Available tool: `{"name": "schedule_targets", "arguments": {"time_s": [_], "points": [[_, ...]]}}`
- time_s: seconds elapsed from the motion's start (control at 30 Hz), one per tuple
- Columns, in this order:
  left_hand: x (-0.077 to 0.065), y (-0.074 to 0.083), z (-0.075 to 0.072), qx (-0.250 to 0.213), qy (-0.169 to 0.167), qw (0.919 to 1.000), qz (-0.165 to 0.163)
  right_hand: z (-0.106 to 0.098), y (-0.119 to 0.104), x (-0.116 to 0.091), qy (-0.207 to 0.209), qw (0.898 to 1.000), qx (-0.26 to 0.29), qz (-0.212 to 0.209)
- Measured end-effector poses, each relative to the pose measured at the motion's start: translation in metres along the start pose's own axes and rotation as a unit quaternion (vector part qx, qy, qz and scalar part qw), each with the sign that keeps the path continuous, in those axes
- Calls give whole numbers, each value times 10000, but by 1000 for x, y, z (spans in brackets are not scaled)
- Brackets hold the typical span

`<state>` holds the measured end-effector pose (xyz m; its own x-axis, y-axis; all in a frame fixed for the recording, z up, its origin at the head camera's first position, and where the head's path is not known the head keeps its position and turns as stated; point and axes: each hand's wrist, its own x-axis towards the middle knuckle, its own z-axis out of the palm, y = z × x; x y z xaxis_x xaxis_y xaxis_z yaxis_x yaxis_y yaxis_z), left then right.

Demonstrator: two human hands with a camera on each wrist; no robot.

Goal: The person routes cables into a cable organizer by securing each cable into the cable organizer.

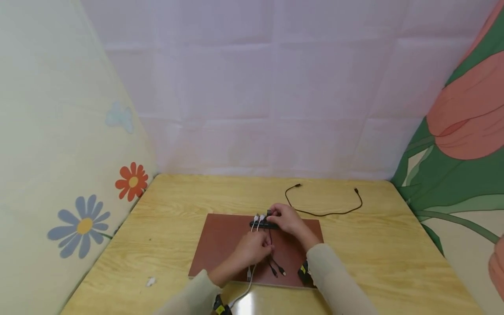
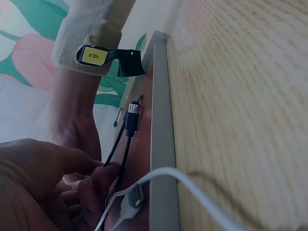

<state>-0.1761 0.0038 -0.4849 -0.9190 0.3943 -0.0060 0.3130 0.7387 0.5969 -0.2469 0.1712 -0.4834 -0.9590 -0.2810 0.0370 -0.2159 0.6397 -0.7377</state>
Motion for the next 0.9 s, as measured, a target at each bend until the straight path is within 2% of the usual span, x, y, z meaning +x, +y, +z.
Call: {"name": "schedule_targets", "arguments": {"time_s": [0.17, 0.3, 0.63, 0.9], "points": [[4, 2, -1, 390, -28, 9992, 41, 3, 2, 4, 56, 9996, -263, -14], [4, 5, -3, 593, -66, 9982, 75, 4, 3, 4, 16, 9996, -269, 66], [3, 6, -6, 920, -379, 9949, -185, 9, 2, 5, -120, 9994, -221, 223], [1, 10, -8, 1230, -683, 9900, 86, 9, 3, 8, -140, 9959, -479, 755]]}}
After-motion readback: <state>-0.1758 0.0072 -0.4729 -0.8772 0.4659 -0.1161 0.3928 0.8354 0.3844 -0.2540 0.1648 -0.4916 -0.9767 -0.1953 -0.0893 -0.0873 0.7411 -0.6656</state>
